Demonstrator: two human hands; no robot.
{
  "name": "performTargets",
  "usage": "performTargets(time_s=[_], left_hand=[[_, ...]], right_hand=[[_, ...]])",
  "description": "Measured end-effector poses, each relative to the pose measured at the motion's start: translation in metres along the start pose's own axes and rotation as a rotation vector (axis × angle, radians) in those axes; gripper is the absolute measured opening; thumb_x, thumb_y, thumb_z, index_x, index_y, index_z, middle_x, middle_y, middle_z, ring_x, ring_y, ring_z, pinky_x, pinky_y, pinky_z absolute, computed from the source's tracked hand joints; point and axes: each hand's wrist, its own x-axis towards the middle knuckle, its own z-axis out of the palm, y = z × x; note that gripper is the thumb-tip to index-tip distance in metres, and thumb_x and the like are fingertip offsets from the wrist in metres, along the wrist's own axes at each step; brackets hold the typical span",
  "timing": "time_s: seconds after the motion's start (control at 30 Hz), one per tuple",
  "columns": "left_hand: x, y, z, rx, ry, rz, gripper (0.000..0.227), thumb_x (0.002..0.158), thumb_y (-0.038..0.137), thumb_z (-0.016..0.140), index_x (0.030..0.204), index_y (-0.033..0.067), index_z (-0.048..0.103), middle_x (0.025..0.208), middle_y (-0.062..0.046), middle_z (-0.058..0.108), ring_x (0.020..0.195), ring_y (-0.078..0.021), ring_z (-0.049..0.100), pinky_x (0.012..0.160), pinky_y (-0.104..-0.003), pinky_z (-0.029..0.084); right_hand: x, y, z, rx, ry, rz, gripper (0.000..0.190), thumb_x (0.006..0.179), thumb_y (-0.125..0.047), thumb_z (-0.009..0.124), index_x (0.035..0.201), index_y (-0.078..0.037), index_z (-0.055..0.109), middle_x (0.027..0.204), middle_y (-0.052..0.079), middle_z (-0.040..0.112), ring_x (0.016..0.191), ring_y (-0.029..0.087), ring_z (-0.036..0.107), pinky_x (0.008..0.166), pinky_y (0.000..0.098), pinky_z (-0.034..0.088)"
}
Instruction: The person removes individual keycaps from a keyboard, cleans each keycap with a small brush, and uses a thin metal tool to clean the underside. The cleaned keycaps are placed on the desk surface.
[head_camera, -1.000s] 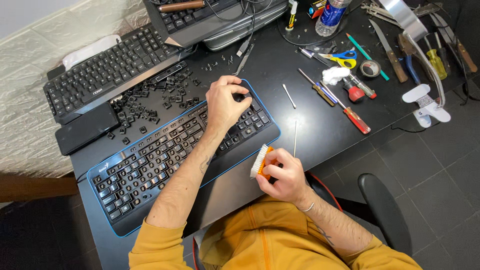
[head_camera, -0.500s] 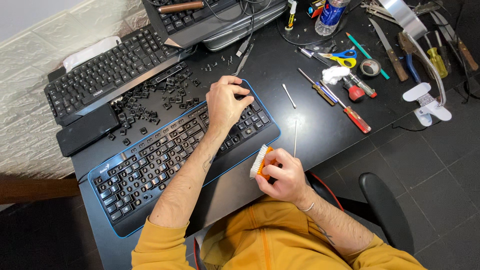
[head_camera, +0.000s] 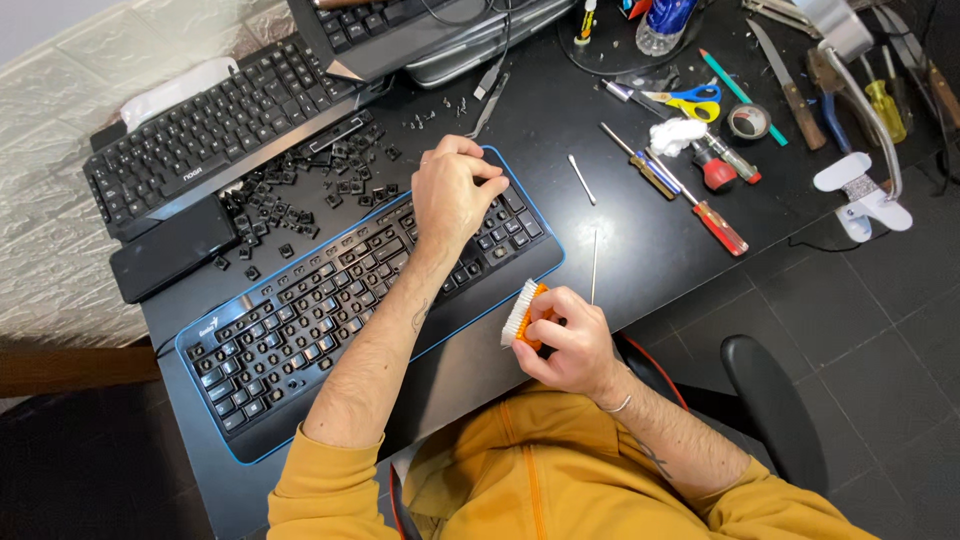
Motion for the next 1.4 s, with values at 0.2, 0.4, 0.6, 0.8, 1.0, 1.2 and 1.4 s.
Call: performTargets(time_s=[0.2,0.4,0.6,0.8,1.0,1.2,1.4], left_hand=[[-0.005,0.006,0.007,0.094,0.068,0.041,0.007,0.083,0.034,0.083,0.089,0.0317,0.083,0.105,0.009,0.055,0.113,-0.0241,0.059,0.087,-0.041,0.050],[-0.003,0.005,0.012,0.206,0.092,0.082,0.007,0.080,0.036,0.084,0.087,0.0337,0.083,0.104,0.010,0.055,0.111,-0.0213,0.058,0.085,-0.039,0.052],[-0.004,0.002,0.014,0.155,0.102,0.080,0.004,0.084,0.034,0.083,0.088,0.0349,0.082,0.101,0.011,0.053,0.112,-0.0175,0.056,0.088,-0.038,0.049],[-0.005,-0.003,-0.003,0.035,0.058,0.079,0.007,0.084,0.033,0.082,0.090,0.0347,0.082,0.103,0.011,0.057,0.110,-0.0210,0.058,0.088,-0.041,0.052],[0.000,-0.037,-0.022,0.061,-0.016,-0.049,0.030,0.108,0.025,0.050,0.114,0.0167,0.078,0.110,-0.004,0.069,0.106,-0.0295,0.069,0.095,-0.040,0.055],[-0.002,-0.046,-0.119,0.008,-0.166,-0.322,0.064,0.103,0.066,0.027,0.094,0.0238,0.075,0.084,0.005,0.077,0.104,-0.0301,0.073,0.093,-0.052,0.054],[-0.032,-0.052,-0.176,-0.267,-0.342,-0.421,0.069,0.106,0.055,0.025,0.104,0.0135,0.080,0.098,-0.009,0.080,0.094,-0.0282,0.077,0.088,-0.037,0.061]], right_hand=[[0.002,-0.001,0.002,-0.015,0.010,-0.016,0.027,0.089,-0.035,0.072,0.069,-0.018,0.065,0.091,0.003,0.062,0.060,0.016,0.057,0.059,0.0302,0.055],[0.001,0.000,0.003,0.004,0.049,-0.015,0.031,0.091,-0.035,0.070,0.068,-0.017,0.061,0.090,0.001,0.061,0.059,0.017,0.054,0.055,0.0312,0.053],[-0.001,0.002,0.003,0.024,0.043,-0.034,0.028,0.089,-0.031,0.073,0.068,-0.017,0.063,0.089,0.003,0.062,0.059,0.018,0.057,0.058,0.0311,0.054],[-0.004,0.003,0.005,-0.002,0.053,-0.016,0.028,0.089,-0.032,0.071,0.068,-0.017,0.062,0.091,0.001,0.062,0.059,0.018,0.055,0.056,0.0338,0.053],[-0.010,0.008,0.006,0.000,0.045,-0.016,0.026,0.087,-0.033,0.073,0.068,-0.017,0.065,0.092,0.002,0.063,0.060,0.017,0.057,0.057,0.0336,0.054],[-0.002,0.000,0.003,-0.025,0.058,-0.025,0.032,0.089,-0.037,0.070,0.065,-0.019,0.059,0.088,0.000,0.062,0.057,0.018,0.056,0.056,0.0304,0.052],[-0.005,0.002,0.005,-0.019,0.051,-0.018,0.029,0.089,-0.034,0.071,0.066,-0.019,0.060,0.089,0.001,0.062,0.059,0.019,0.058,0.060,0.0299,0.054]])
